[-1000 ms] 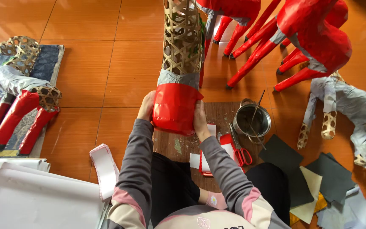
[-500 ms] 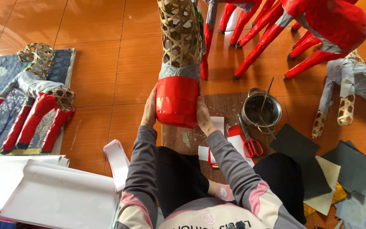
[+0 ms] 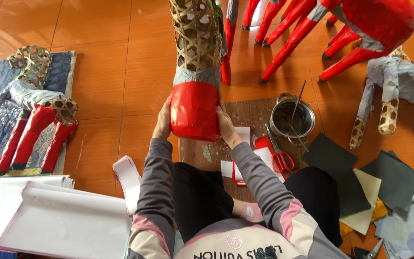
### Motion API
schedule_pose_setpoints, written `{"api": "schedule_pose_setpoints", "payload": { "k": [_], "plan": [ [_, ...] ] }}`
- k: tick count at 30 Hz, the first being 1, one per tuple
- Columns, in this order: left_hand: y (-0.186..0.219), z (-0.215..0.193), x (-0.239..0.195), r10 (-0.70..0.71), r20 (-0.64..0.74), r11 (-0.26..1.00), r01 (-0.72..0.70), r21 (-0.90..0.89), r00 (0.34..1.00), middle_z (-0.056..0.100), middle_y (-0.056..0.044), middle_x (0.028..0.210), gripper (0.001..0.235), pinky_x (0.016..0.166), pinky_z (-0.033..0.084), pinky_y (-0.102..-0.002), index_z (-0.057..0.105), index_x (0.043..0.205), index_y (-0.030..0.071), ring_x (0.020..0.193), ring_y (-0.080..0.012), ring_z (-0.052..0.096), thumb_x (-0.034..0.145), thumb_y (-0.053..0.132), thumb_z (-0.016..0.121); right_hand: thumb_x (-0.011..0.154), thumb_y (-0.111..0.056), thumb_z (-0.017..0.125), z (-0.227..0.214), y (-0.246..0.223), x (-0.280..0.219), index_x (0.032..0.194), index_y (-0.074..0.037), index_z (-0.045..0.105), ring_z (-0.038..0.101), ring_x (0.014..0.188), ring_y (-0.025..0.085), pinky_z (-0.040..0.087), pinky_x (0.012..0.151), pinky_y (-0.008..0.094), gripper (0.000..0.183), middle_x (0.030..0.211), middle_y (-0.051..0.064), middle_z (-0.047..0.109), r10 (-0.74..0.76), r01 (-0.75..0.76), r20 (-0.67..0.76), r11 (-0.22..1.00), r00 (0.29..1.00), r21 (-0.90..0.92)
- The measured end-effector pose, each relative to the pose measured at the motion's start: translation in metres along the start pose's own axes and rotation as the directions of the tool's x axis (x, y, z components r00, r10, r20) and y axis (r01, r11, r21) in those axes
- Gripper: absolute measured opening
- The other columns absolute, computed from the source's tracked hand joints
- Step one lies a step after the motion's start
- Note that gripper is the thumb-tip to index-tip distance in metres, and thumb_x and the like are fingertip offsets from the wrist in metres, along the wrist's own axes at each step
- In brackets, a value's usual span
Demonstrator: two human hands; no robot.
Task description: Cutting and wrapping red paper strips around the legs of a woven giraffe model
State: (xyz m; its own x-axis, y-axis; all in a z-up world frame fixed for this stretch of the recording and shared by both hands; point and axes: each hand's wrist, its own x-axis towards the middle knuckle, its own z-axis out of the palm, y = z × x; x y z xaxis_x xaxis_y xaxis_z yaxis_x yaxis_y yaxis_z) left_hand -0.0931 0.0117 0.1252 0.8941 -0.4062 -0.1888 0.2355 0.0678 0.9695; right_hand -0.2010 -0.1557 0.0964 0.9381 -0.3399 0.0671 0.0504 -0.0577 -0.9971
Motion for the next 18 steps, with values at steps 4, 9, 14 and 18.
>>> {"api": "schedule_pose_setpoints", "payload": {
  "k": [4, 9, 14, 18],
  "plan": [
    [-0.044, -0.017, 0.026, 0.045, 0.005, 0.997, -0.045, 0.061, 0.999, 0.048, -0.022, 0.141, 0.066, 0.106, 0.041, -0.046, 0.053, 0.139, 0.008, 0.127, -0.0326, 0.052, 0.101, 0.060, 0.039, 0.110, -0.041, 0.027, -0.006, 0.020, 0.006, 0.157, -0.009, 0.014, 0.014, 0.147, 0.038, 0.010, 0.122, 0.049, 0.059, 0.162, 0.018, 0.009, -0.009, 0.004, 0.064, 0.996, 0.998, 0.091],
    [-0.103, -0.047, 0.032, 0.063, -0.377, 0.977, -0.134, -0.164, 0.924, 0.062, -0.016, 0.119, 0.064, 0.084, 0.050, -0.027, 0.052, 0.135, 0.010, 0.105, -0.0221, 0.062, 0.100, 0.059, 0.032, 0.110, -0.012, 0.027, -0.025, 0.093, -0.017, 0.159, -0.023, 0.003, 0.014, 0.147, 0.039, 0.012, 0.121, 0.051, 0.055, 0.160, 0.019, 0.016, -0.030, 0.031, -0.008, 0.908, 1.000, 0.417],
    [-0.224, -0.019, -0.049, 0.093, -0.540, 0.994, -0.105, 0.009, 0.836, 0.066, -0.019, 0.100, 0.048, 0.073, 0.053, -0.030, 0.057, 0.120, 0.005, 0.090, -0.0239, 0.065, 0.099, 0.047, 0.047, 0.105, -0.014, 0.039, -0.061, 0.165, -0.115, 0.153, -0.005, 0.026, 0.024, 0.143, 0.041, 0.020, 0.120, 0.048, 0.051, 0.153, 0.029, 0.028, 0.235, -0.221, -0.182, 0.971, 0.955, 0.093],
    [-0.333, 0.043, -0.111, 0.139, -0.345, 0.908, 0.020, 0.419, 0.928, 0.069, -0.023, 0.094, 0.026, 0.076, 0.056, -0.041, 0.064, 0.104, 0.002, 0.088, -0.0317, 0.067, 0.094, 0.025, 0.061, 0.093, -0.028, 0.057, -0.066, 0.247, -0.190, 0.113, -0.012, 0.072, 0.064, 0.111, 0.027, 0.047, 0.098, 0.040, 0.030, 0.109, 0.011, 0.072, 0.494, -0.507, -0.124, 0.806, 0.860, -0.306]
  ]
}}
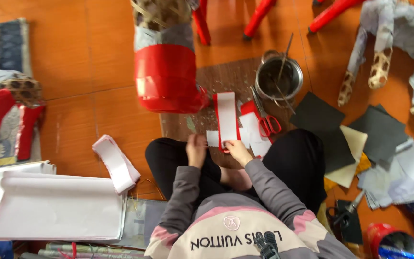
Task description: Cutting and wrapping red paper strips around the legs of a woven giraffe model
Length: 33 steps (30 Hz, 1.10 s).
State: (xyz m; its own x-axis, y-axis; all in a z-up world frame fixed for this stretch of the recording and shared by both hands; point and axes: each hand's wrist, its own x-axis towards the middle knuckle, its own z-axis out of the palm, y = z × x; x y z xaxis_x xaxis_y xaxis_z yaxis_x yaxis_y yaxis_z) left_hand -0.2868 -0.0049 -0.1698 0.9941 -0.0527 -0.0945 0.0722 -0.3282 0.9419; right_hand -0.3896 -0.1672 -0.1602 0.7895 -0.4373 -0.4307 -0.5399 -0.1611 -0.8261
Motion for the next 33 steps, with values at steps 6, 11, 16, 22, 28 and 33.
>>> {"api": "schedule_pose_setpoints", "payload": {
  "k": [6, 11, 16, 22, 28, 33],
  "plan": [
    [-0.029, 0.062, -0.030, 0.037, 0.346, 0.859, -0.207, 0.469, 0.937, 0.062, -0.007, 0.095, 0.044, 0.071, 0.058, -0.036, 0.057, 0.110, 0.016, 0.088, -0.0254, 0.067, 0.081, 0.045, 0.072, 0.085, -0.037, 0.070, -0.079, -0.002, 0.030, 0.084, -0.018, 0.075, 0.067, 0.089, 0.025, 0.053, 0.080, 0.035, 0.019, 0.084, 0.002, 0.072, -0.127, 0.051, -0.264, 0.959, 0.956, -0.278],
    [-0.009, 0.073, -0.031, -0.040, 0.357, 0.593, -0.266, 0.760, 0.933, 0.050, -0.002, 0.102, 0.072, 0.077, 0.053, -0.043, 0.048, 0.108, 0.019, 0.099, -0.0252, 0.057, 0.062, 0.067, 0.075, 0.076, -0.049, 0.076, -0.180, -0.041, 0.067, 0.078, -0.031, 0.072, 0.058, 0.097, 0.013, 0.050, 0.075, 0.028, 0.019, 0.097, -0.014, 0.062, -0.517, -0.082, -0.453, 0.589, 0.726, -0.804],
    [-0.030, 0.072, -0.020, -0.055, 0.354, 0.724, -0.207, 0.659, 0.934, 0.052, -0.004, 0.097, 0.042, 0.076, 0.054, -0.044, 0.055, 0.097, 0.015, 0.094, -0.0303, 0.060, 0.073, 0.040, 0.079, 0.094, -0.020, 0.057, -0.215, 0.002, 0.103, 0.131, -0.021, 0.059, 0.063, 0.108, 0.029, 0.054, 0.083, 0.045, 0.037, 0.116, 0.009, 0.062, -0.023, -0.201, -0.274, 0.619, 0.961, -0.759],
    [-0.069, 0.080, -0.009, 0.006, 0.227, 0.866, -0.119, 0.486, 0.974, 0.055, -0.002, 0.079, 0.024, 0.067, 0.054, -0.037, 0.062, 0.081, 0.018, 0.077, -0.0262, 0.065, 0.074, 0.036, 0.076, 0.097, -0.010, 0.045, -0.195, -0.088, 0.025, 0.130, -0.006, 0.061, 0.062, 0.111, 0.040, 0.051, 0.092, 0.049, 0.037, 0.115, 0.024, 0.066, -0.048, -0.104, -0.340, 0.904, 0.939, -0.415],
    [-0.076, 0.077, -0.002, -0.196, 0.264, 0.977, 0.164, 0.139, 0.944, 0.067, -0.005, 0.070, 0.017, 0.060, 0.051, -0.032, 0.068, 0.086, 0.013, 0.068, -0.0184, 0.066, 0.078, 0.025, 0.077, 0.095, -0.010, 0.057, -0.140, -0.015, 0.034, 0.128, -0.002, 0.059, 0.055, 0.039, 0.015, 0.043, 0.031, 0.022, 0.034, 0.062, 0.012, 0.065, 0.009, 0.115, -0.418, 0.955, 0.909, 0.272],
    [-0.088, 0.083, -0.002, -0.335, 0.342, 0.937, 0.348, 0.024, 0.878, 0.069, -0.007, 0.070, 0.022, 0.057, 0.052, -0.028, 0.066, 0.094, 0.010, 0.065, -0.0140, 0.065, 0.077, 0.019, 0.076, 0.102, -0.013, 0.044, -0.128, -0.056, 0.013, 0.134, 0.002, 0.049, 0.053, 0.040, 0.013, 0.039, 0.028, 0.019, 0.036, 0.068, 0.016, 0.065, 0.090, 0.121, -0.343, 0.829, 0.935, 0.546]
  ]
}}
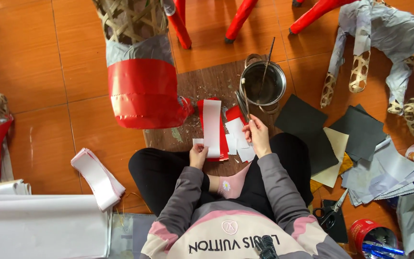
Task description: Cutting and wrapping red paper strips around the legs of a woven giraffe model
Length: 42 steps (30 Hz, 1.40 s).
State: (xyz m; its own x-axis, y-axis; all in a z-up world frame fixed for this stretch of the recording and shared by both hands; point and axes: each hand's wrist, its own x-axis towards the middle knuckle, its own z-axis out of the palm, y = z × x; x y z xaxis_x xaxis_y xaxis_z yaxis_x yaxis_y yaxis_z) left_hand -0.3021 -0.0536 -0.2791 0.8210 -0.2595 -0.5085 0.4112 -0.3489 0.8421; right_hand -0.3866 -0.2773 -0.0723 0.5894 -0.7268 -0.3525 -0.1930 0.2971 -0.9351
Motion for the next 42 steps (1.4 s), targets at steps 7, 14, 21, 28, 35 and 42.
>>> {"api": "schedule_pose_setpoints", "payload": {
  "k": [7, 14, 21, 28, 35, 42],
  "plan": [
    [0.018, 0.011, -0.025, -0.176, 0.191, 0.925, 0.228, -0.304, 0.966, 0.060, -0.017, 0.107, 0.048, 0.074, 0.054, -0.042, 0.051, 0.130, 0.000, 0.094, -0.0243, 0.058, 0.087, 0.016, 0.062, 0.104, -0.017, 0.041, -0.008, 0.000, -0.008, 0.132, -0.007, 0.053, 0.060, 0.047, 0.016, 0.035, 0.030, 0.016, 0.032, 0.078, 0.018, 0.069, 0.098, -0.121, 0.139, 0.978, 0.985, 0.172],
    [0.066, 0.002, -0.047, -0.248, 0.317, 0.844, 0.365, -0.394, 0.916, 0.018, -0.029, 0.157, 0.063, 0.109, 0.017, -0.069, 0.021, 0.154, 0.003, 0.145, -0.0439, 0.018, 0.099, 0.017, 0.049, 0.095, -0.011, 0.053, -0.008, 0.041, -0.026, 0.122, -0.006, 0.061, 0.059, 0.049, 0.016, 0.031, 0.030, 0.014, 0.028, 0.079, 0.016, 0.070, 0.176, -0.149, 0.174, 0.976, 0.969, -0.156],
    [0.009, 0.017, -0.019, -0.219, 0.322, 0.856, 0.340, -0.390, 0.921, 0.053, -0.014, 0.134, 0.054, 0.076, 0.057, -0.044, 0.039, 0.142, 0.010, 0.106, -0.0287, 0.061, 0.093, 0.014, 0.061, 0.096, -0.018, 0.048, 0.038, 0.059, -0.006, 0.128, -0.024, 0.064, 0.066, 0.104, 0.035, 0.053, 0.090, 0.045, 0.036, 0.108, 0.013, 0.072, -0.024, 0.304, 0.324, 0.417, 0.946, -0.857],
    [0.014, 0.016, -0.022, -0.364, 0.369, 0.707, 0.512, -0.488, 0.855, 0.044, -0.030, 0.141, 0.055, 0.076, 0.051, -0.070, 0.037, 0.146, 0.001, 0.118, -0.0506, 0.053, 0.095, 0.011, 0.056, 0.093, -0.013, 0.053, 0.009, 0.065, -0.073, 0.141, -0.018, 0.050, 0.068, 0.096, 0.042, 0.055, 0.083, 0.051, 0.048, 0.097, 0.026, 0.068, 0.128, 0.298, 0.324, 0.187, 0.937, -0.936],
    [0.076, -0.004, -0.041, -0.393, 0.475, 0.610, 0.610, -0.506, 0.787, 0.035, -0.036, 0.142, 0.058, 0.083, 0.047, -0.065, 0.022, 0.149, -0.011, 0.125, -0.0518, 0.044, 0.096, 0.003, 0.040, 0.085, -0.025, 0.057, -0.025, 0.056, -0.161, 0.118, -0.034, 0.068, 0.068, 0.093, 0.031, 0.056, 0.080, 0.041, 0.036, 0.094, 0.006, 0.069, 0.142, 0.229, 0.255, 0.175, 0.956, -0.957],
    [0.051, -0.002, -0.032, -0.418, 0.478, 0.572, 0.633, -0.522, 0.772, 0.038, -0.034, 0.142, 0.064, 0.077, 0.051, -0.071, 0.028, 0.149, -0.003, 0.117, -0.0564, 0.050, 0.088, 0.003, 0.044, 0.087, -0.022, 0.047, -0.035, 0.046, -0.172, 0.122, -0.032, 0.066, 0.070, 0.092, 0.033, 0.057, 0.079, 0.046, 0.041, 0.096, 0.008, 0.074, 0.265, 0.142, 0.209, 0.253, 0.941, -0.957]
  ]
}}
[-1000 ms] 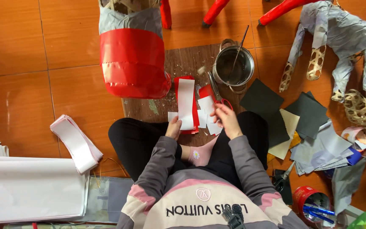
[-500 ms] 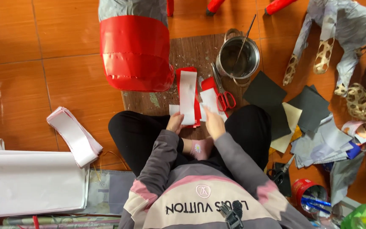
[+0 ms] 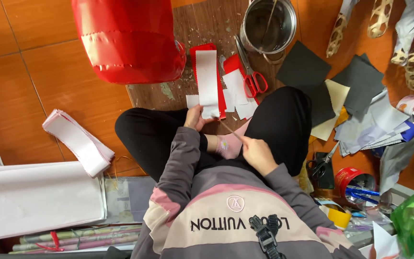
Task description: Cutting and wrapping red paper strips around the legs of a woven giraffe model
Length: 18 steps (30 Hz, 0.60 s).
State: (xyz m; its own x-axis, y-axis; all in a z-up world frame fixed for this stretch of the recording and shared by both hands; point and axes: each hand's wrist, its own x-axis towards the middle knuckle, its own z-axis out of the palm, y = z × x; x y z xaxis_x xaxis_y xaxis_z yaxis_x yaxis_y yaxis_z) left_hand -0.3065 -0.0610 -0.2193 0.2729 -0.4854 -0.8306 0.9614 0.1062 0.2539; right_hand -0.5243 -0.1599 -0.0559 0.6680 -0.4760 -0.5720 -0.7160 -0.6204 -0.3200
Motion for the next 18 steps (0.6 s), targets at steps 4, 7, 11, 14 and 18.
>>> {"api": "schedule_pose_setpoints", "payload": {
  "k": [4, 7, 11, 14, 18],
  "plan": [
    [0.022, 0.034, -0.047, 0.001, -0.019, 1.000, -0.001, 0.021, 1.000, 0.033, -0.034, 0.146, 0.066, 0.078, 0.053, -0.066, 0.024, 0.150, -0.006, 0.120, -0.0547, 0.048, 0.088, 0.004, 0.042, 0.088, -0.013, 0.046, -0.031, -0.008, 0.021, 0.133, -0.023, 0.059, 0.069, 0.082, 0.042, 0.057, 0.072, 0.052, 0.048, 0.087, 0.021, 0.070, -0.078, 0.061, -0.139, 0.991, 0.987, -0.122],
    [-0.006, 0.001, 0.004, 0.003, -0.049, 1.000, -0.004, -0.005, 0.999, 0.034, -0.032, 0.145, 0.066, 0.074, 0.049, -0.075, 0.028, 0.150, 0.003, 0.115, -0.0600, 0.049, 0.088, 0.008, 0.049, 0.090, -0.010, 0.044, -0.029, -0.037, 0.069, 0.142, -0.020, 0.049, 0.067, 0.084, 0.044, 0.056, 0.075, 0.052, 0.053, 0.089, 0.023, 0.067, -0.109, 0.101, -0.193, 0.994, 0.975, -0.051],
    [0.010, 0.028, -0.036, 0.001, -0.015, 1.000, -0.001, 0.005, 1.000, 0.020, -0.034, 0.152, 0.068, 0.082, 0.044, -0.074, 0.019, 0.153, -0.001, 0.124, -0.0616, 0.038, 0.091, 0.008, 0.046, 0.085, -0.004, 0.051, -0.005, -0.045, 0.137, 0.143, -0.012, 0.047, 0.069, 0.080, 0.041, 0.058, 0.072, 0.050, 0.058, 0.090, 0.022, 0.064, -0.147, 0.135, -0.336, 0.989, 0.930, -0.059],
    [0.014, 0.035, -0.055, 0.021, -0.011, 0.996, -0.020, 0.088, 1.000, 0.016, -0.035, 0.153, 0.067, 0.087, 0.045, -0.070, 0.017, 0.153, -0.004, 0.128, -0.0597, 0.033, 0.093, 0.009, 0.043, 0.087, -0.002, 0.045, 0.000, -0.052, 0.148, 0.149, -0.015, 0.038, 0.067, 0.085, 0.046, 0.056, 0.078, 0.056, 0.063, 0.098, 0.022, 0.059, -0.090, 0.108, -0.268, 0.993, 0.959, 0.053],
    [-0.008, 0.003, -0.014, 0.077, -0.027, 0.967, -0.068, 0.246, 0.997, 0.014, -0.031, 0.154, 0.068, 0.081, 0.048, -0.074, 0.022, 0.152, 0.004, 0.123, -0.0623, 0.038, 0.090, 0.010, 0.051, 0.083, -0.004, 0.057, 0.007, -0.040, 0.149, 0.150, -0.023, 0.037, 0.068, 0.088, 0.041, 0.057, 0.079, 0.054, 0.072, 0.101, 0.015, 0.059, -0.133, 0.139, -0.215, 0.990, 0.968, 0.013]
  ]
}}
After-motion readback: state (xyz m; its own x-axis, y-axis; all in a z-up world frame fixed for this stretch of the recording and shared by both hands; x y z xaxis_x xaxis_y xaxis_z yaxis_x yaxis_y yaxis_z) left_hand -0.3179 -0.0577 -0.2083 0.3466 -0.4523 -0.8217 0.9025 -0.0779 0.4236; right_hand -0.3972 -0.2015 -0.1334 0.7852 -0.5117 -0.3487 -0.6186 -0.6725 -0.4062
